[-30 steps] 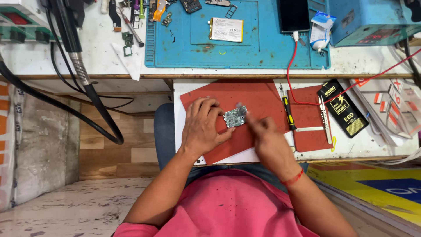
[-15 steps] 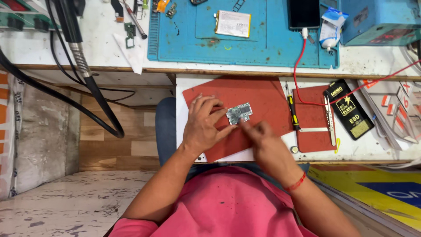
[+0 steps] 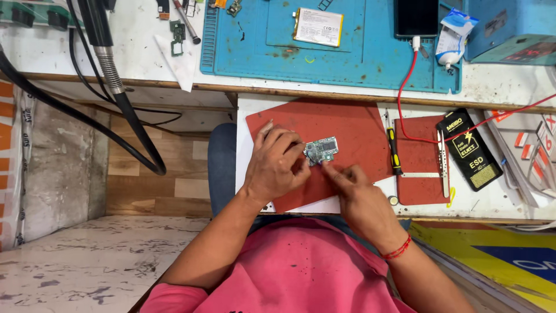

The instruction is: The person cleans a small circuit board with a toothbrush and then uses a hot air gun to heat the components. The person works at a cluttered electronics repair bench.

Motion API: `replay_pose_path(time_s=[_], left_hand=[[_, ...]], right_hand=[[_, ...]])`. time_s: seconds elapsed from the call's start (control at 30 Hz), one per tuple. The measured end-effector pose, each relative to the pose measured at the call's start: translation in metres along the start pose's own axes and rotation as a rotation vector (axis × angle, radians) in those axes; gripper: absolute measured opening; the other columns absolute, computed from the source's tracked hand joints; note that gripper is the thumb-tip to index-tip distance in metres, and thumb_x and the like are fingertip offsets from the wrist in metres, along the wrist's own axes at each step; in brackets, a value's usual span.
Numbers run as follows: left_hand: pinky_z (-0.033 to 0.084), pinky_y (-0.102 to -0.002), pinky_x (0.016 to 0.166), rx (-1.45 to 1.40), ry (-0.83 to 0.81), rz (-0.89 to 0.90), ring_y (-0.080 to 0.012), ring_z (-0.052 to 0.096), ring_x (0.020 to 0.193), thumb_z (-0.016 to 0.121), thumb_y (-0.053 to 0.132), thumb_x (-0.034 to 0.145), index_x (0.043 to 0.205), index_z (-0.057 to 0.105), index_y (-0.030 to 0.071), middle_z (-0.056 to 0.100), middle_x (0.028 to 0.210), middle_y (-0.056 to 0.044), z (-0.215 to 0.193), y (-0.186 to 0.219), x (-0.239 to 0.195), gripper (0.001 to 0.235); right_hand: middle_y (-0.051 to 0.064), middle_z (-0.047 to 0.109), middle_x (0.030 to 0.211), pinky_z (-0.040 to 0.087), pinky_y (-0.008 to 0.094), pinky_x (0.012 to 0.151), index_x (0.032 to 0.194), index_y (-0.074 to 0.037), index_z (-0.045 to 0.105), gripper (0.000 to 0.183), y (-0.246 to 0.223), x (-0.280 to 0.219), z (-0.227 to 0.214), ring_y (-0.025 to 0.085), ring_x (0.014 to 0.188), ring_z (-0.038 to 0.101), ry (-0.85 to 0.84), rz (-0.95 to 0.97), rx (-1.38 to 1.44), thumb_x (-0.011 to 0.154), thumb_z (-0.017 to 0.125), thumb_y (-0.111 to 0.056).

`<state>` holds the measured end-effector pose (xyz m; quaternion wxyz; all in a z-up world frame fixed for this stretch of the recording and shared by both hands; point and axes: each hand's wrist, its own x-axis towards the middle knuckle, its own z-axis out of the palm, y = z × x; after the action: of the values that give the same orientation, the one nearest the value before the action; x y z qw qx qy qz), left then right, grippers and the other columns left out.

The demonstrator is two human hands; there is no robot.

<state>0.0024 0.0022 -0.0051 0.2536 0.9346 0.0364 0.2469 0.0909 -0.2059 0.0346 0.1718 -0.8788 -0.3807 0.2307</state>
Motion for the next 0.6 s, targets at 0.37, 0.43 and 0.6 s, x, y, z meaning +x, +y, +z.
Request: replay_pose_path(time_s=[0.37,0.43,0.6], left_hand=[[0.038,-0.055,0.113,-0.037,-0.093,-0.09,-0.0395,0.045,0.131,0.089,0.036,0.068,0.104,0.065,0.003,0.054,0.128,-0.017,-0.005,0.004,0.008,0.054],[0.038,-0.054,0.114,-0.056,-0.096,-0.11,-0.04,0.045,0.131,0.089,0.035,0.066,0.103,0.065,0.005,0.054,0.128,-0.016,-0.002,0.004,0.004,0.053],[0.037,-0.054,0.116,-0.1,-0.057,-0.108,-0.0398,0.045,0.131,0.09,0.031,0.067,0.107,0.065,0.004,0.053,0.128,-0.016,0.001,0.002,0.004,0.054]], right_hand=[[0.021,0.06,0.117,0.055,0.054,0.068,0.146,-0.021,0.053,0.062,-0.001,-0.009,0.0,0.045,0.079,0.067,0.043,0.013,0.001,0.087,0.052,-0.003],[0.02,0.06,0.115,0.056,0.054,0.068,0.146,-0.022,0.053,0.06,-0.009,-0.005,-0.002,0.045,0.078,0.068,-0.02,0.034,-0.03,0.089,0.052,-0.005],[0.019,0.061,0.113,0.056,0.053,0.068,0.148,-0.02,0.054,0.061,-0.026,0.014,-0.002,0.045,0.079,0.067,0.121,-0.033,-0.058,0.09,0.051,-0.002]])
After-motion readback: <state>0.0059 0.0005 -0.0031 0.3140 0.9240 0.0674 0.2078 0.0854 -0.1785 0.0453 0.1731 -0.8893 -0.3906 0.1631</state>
